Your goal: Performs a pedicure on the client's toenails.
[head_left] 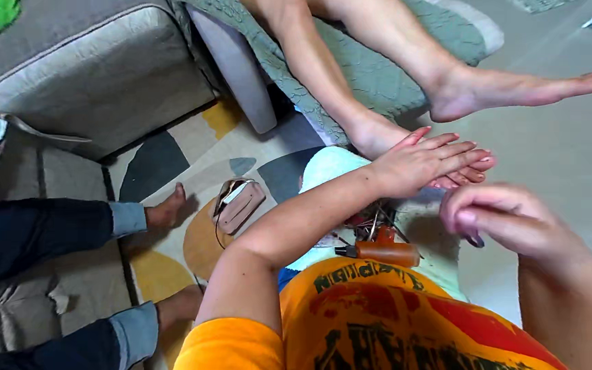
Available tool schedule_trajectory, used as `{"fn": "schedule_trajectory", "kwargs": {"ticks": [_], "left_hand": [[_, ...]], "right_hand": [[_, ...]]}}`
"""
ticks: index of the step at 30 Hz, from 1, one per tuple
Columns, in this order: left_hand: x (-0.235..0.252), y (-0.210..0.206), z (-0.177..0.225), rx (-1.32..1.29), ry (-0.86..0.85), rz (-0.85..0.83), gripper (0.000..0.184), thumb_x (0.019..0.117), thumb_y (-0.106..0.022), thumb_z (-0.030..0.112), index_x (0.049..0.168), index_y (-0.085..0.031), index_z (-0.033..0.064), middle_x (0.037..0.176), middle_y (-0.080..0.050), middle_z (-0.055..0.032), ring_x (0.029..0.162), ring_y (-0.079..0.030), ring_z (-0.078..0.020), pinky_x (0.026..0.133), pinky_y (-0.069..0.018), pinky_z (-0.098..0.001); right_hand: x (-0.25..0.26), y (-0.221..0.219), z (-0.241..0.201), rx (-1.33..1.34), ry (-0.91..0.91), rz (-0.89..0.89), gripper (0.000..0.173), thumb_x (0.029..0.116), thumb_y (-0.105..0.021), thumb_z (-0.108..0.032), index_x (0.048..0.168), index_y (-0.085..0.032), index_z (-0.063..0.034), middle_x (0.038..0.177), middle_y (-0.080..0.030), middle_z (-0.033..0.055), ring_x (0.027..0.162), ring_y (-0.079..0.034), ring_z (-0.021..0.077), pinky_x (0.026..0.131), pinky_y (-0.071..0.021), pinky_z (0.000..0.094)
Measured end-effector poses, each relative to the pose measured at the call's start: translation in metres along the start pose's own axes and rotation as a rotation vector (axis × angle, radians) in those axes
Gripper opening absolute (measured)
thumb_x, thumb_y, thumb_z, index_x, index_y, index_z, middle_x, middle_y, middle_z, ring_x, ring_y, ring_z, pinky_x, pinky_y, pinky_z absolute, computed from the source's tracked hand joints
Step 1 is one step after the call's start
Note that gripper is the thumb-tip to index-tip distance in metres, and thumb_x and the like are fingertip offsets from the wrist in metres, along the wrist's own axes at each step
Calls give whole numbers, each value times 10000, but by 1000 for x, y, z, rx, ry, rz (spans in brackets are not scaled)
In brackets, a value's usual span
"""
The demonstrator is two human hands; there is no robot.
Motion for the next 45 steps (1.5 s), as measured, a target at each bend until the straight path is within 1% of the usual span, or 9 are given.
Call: {"fn": "schedule_trajectory", "kwargs": {"ticks": [3,7,12,17,22,29,35,39,45], "left_hand": [[11,4,14,-3,-17,-87,833,816,-796,95,1562,-427,145,1553,-500,-27,1479,-397,-207,1251,-168,-537],[27,7,38,-220,-62,-71,975,759,-782,19,1610,-325,148,1617,-407,-62,1516,-332,-206,1260,-218,-450],[17,68,37,-1250,-51,358,841,895,-572,-83,1592,-101,-81,1630,-229,-288,1440,-423,-312,1083,-478,-363],[-98,94,-28,-611,436,670,664,1084,-395,360,1607,-197,0,1646,-305,-145,1496,-353,-210,1223,-351,-402],[-240,-16,-27,-440,1078,304,681,1095,-222,499,1575,-344,31,1625,-334,-204,1511,-325,-317,1232,-285,-522],[-290,-41,17,-87,934,116,747,1050,-289,633,1152,-711,25,1502,-536,-135,1483,-379,-341,1204,-308,-567],[-275,-32,9,40,738,89,684,1071,-340,561,823,-717,47,1287,-655,-134,1398,-477,-304,1194,-333,-508],[-281,-31,7,36,799,231,647,1080,-330,533,854,-743,90,1434,-583,-95,1440,-430,-281,1206,-298,-528],[-282,-5,5,-308,1037,900,245,1039,-544,199,1169,-674,36,1342,-590,-132,1246,-570,-223,1023,-507,-414]], "right_hand": [[-11,-25,11,-328,-174,-151,250,1011,-532,-257,977,-718,-94,801,-673,-25,682,-600,2,612,-516,194],[-12,-49,35,-704,-404,-30,266,1008,-536,-247,1051,-746,-88,979,-735,132,950,-713,306,858,-556,606],[-6,-58,34,-747,-325,57,186,969,-582,-108,1049,-741,-56,1026,-725,136,939,-718,305,820,-589,542],[7,-80,37,-783,-224,29,163,983,-602,-135,1006,-745,-61,982,-703,127,863,-714,286,716,-605,491],[32,-114,43,-817,-77,-138,178,1010,-574,-174,1010,-725,-82,971,-685,119,872,-703,297,670,-584,492],[51,-145,33,-1196,-13,-269,152,897,-597,58,989,-673,-37,938,-647,177,822,-681,376,515,-520,449],[61,-161,31,-1377,-106,-378,158,883,-551,115,898,-691,43,901,-667,199,788,-690,357,533,-514,431],[58,-143,33,-1177,-77,-332,97,910,-609,-2,892,-701,-27,919,-683,168,835,-699,372,602,-564,507],[43,-106,2,-853,107,58,215,976,-588,-240,944,-757,-111,938,-687,99,794,-680,224,634,-563,385]]}}
Point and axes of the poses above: each hand's wrist, its own x-axis towards the middle knuckle, its own y-axis out of the back of the hand, z = x × y, the point moved 5 cm from there along x, towards the middle knuckle
